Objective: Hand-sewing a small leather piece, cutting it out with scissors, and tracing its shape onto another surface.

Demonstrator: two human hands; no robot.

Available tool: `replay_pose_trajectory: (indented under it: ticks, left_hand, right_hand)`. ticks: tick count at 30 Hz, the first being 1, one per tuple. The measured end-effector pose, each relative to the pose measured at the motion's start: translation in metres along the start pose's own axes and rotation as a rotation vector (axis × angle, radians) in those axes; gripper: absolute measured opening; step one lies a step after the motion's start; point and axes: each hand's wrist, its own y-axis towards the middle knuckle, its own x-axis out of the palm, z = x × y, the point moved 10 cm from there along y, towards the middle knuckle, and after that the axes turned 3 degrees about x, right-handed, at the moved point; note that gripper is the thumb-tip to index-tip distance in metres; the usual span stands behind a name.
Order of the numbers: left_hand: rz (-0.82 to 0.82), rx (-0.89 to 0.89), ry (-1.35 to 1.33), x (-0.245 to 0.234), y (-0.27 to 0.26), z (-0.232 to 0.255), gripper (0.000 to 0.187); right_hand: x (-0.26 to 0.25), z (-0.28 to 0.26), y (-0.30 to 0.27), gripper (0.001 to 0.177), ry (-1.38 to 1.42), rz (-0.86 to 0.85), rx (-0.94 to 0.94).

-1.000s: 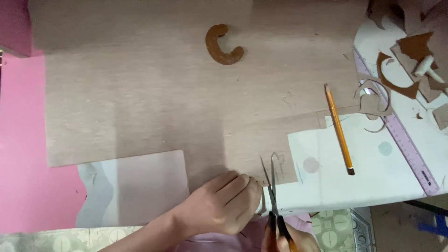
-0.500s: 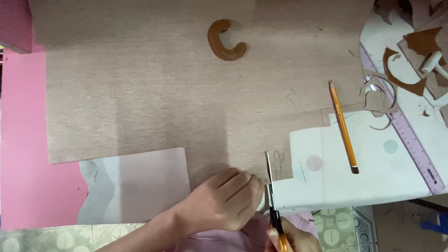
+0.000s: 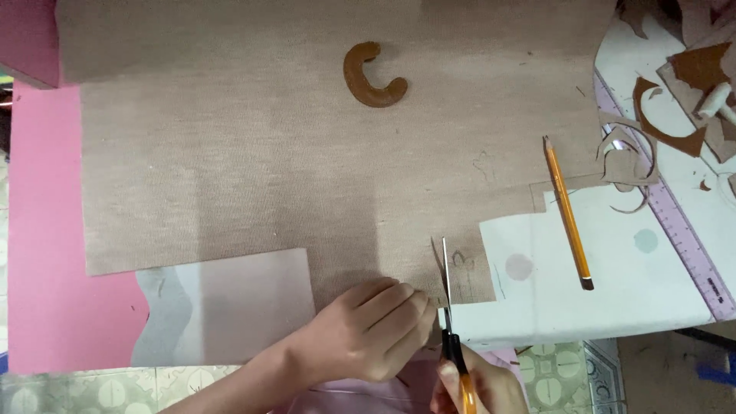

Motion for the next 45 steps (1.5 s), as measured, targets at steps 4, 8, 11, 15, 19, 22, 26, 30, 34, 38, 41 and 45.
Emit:
replay_pose_trajectory:
  ticks: [4, 8, 11, 15, 19, 22, 26, 30, 34, 38, 41, 45]
  left_hand:
    - [0.010, 0.003, -0.026, 0.002, -0.001, 0.001, 0.012]
    - [0.046, -0.010, -0.060, -0.005, 0.004, -0.002, 0.018]
    - [0.020, 0.034, -0.071, -0.009, 0.006, -0.004, 0.012]
    - [0.000, 0.024, -0.067, -0.009, 0.005, -0.005, 0.012]
    - [0.000, 0.023, -0.091, -0.006, 0.005, -0.004, 0.013]
    - [-0.008, 0.019, -0.115, -0.007, 0.005, -0.005, 0.013]
    - [-0.027, 0.030, -0.067, -0.006, 0.005, -0.004, 0.009]
    - [0.046, 0.021, -0.085, -0.007, 0.005, -0.004, 0.011]
    - [0.064, 0.004, -0.106, -0.008, 0.006, -0.006, 0.015]
    - [0.081, -0.008, -0.130, -0.007, 0.000, -0.006, 0.013]
    - [0.058, -0.001, -0.103, -0.006, -0.001, -0.005, 0.006]
    - [0.053, 0.017, -0.063, -0.002, -0.006, -0.002, 0.007]
  right_hand:
    - [-0.001, 0.012, 0.000, 0.053, 0.226, -0.004, 0.009]
    - [-0.001, 0.021, 0.007, 0.043, 0.255, -0.040, 0.083]
    - [-0.008, -0.004, 0.001, 0.041, 0.327, -0.114, 0.136]
    - [-0.011, -0.005, 0.000, 0.041, 0.184, -0.111, 0.131]
    - [-0.007, 0.001, -0.001, 0.041, 0.206, -0.102, 0.147]
    - [-0.005, 0.003, -0.001, 0.041, 0.222, -0.095, 0.150]
    - [-0.005, 0.003, 0.001, 0.040, 0.241, -0.079, 0.147]
    - [-0.006, 0.003, 0.003, 0.040, 0.254, -0.065, 0.139]
    - [-0.006, 0.003, 0.005, 0.040, 0.228, -0.054, 0.133]
    - [-0.008, 0.002, 0.005, 0.042, 0.112, -0.036, 0.124]
    - [-0.006, -0.010, 0.002, 0.042, 0.118, -0.025, 0.112]
    - [-0.003, -0.009, 0.003, 0.042, 0.129, -0.011, 0.088]
